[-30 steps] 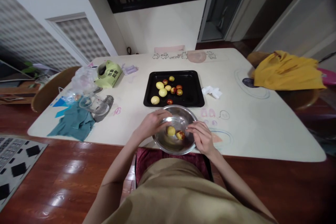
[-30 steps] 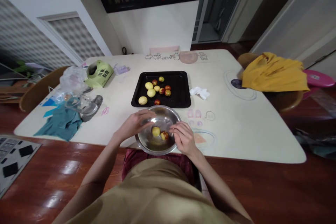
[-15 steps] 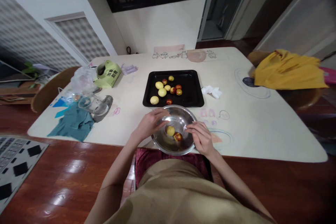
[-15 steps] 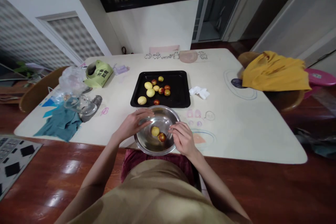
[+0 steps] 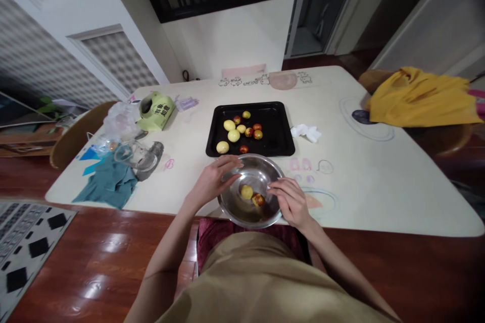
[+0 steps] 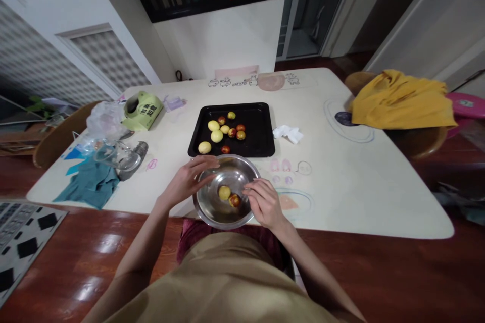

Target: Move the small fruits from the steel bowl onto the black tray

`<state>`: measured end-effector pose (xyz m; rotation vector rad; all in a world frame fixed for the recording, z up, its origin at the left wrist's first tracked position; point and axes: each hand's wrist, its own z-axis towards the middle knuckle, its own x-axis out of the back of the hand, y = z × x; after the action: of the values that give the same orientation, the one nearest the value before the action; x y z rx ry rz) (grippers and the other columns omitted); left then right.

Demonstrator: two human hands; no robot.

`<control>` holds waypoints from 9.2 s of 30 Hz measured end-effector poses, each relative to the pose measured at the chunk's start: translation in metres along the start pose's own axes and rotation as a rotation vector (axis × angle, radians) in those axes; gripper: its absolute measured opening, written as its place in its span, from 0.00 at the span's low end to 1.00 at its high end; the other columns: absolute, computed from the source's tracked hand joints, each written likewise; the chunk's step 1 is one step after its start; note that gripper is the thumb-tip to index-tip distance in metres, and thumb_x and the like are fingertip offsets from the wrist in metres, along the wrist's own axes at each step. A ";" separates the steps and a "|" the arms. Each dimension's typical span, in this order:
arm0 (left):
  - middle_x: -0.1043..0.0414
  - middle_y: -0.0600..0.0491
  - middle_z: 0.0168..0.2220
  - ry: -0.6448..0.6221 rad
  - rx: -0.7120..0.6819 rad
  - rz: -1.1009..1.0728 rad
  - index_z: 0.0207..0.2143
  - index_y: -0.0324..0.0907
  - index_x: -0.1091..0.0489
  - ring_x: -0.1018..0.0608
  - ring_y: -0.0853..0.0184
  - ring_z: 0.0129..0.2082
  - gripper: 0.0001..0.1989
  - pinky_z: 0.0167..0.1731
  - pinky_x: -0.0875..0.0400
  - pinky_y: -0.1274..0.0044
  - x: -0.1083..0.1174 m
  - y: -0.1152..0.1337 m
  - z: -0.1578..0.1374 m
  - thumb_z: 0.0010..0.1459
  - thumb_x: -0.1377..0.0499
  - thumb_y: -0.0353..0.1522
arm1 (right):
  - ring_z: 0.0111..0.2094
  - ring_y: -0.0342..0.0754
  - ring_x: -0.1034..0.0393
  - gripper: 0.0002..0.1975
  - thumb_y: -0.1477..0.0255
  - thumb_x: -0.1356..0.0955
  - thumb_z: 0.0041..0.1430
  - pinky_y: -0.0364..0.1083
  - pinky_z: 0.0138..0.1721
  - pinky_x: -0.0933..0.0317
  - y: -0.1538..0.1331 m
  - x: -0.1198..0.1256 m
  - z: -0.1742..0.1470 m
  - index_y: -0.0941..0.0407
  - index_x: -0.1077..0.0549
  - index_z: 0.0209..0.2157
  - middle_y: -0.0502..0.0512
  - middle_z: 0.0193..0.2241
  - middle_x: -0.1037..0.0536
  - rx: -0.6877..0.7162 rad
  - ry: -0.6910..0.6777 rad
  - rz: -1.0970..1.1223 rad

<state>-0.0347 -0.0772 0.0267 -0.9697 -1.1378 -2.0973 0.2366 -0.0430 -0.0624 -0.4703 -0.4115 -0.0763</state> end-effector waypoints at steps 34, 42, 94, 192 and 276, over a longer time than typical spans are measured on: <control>0.20 0.48 0.56 -0.379 -0.169 0.102 0.50 0.43 0.19 0.19 0.62 0.56 0.16 0.59 0.24 0.68 -0.002 -0.077 0.090 0.69 0.45 0.23 | 0.40 0.52 0.21 0.15 0.76 0.38 0.71 0.57 0.50 0.27 0.005 -0.003 -0.005 0.55 0.18 0.43 0.59 0.39 0.16 -0.009 0.024 -0.010; 0.20 0.45 0.51 -0.462 -0.201 0.043 0.50 0.41 0.21 0.18 0.62 0.49 0.18 0.52 0.22 0.70 -0.022 -0.101 0.106 0.61 0.41 0.20 | 0.40 0.53 0.21 0.15 0.77 0.38 0.70 0.58 0.49 0.27 0.005 -0.004 -0.007 0.55 0.19 0.43 0.59 0.40 0.15 -0.016 0.018 -0.004; 0.19 0.46 0.50 -0.202 -0.128 -0.174 0.52 0.42 0.23 0.18 0.62 0.50 0.11 0.50 0.20 0.69 -0.009 -0.007 0.067 0.70 0.40 0.32 | 0.41 0.52 0.20 0.16 0.76 0.38 0.71 0.58 0.50 0.27 0.003 -0.005 -0.006 0.54 0.19 0.46 0.58 0.40 0.15 -0.020 0.003 0.020; 0.19 0.47 0.51 -0.275 0.182 0.269 0.54 0.44 0.27 0.15 0.58 0.46 0.15 0.45 0.18 0.68 -0.004 0.042 -0.026 0.66 0.33 0.32 | 0.39 0.50 0.21 0.16 0.78 0.39 0.71 0.56 0.50 0.28 -0.002 0.000 0.000 0.55 0.20 0.43 0.57 0.39 0.15 -0.014 -0.022 0.000; 0.20 0.51 0.35 0.767 0.019 0.022 0.42 0.43 0.24 0.18 0.63 0.39 0.08 0.41 0.22 0.69 -0.051 -0.032 -0.031 0.68 0.43 0.25 | 0.50 0.53 0.22 0.17 0.64 0.29 0.70 0.54 0.53 0.27 0.035 0.019 0.118 0.50 0.24 0.57 0.58 0.51 0.20 -0.355 -0.768 0.192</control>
<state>-0.0394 -0.0819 -0.0409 -0.1116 -0.7292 -2.1293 0.2158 0.0420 0.0262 -0.8874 -1.1125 0.2305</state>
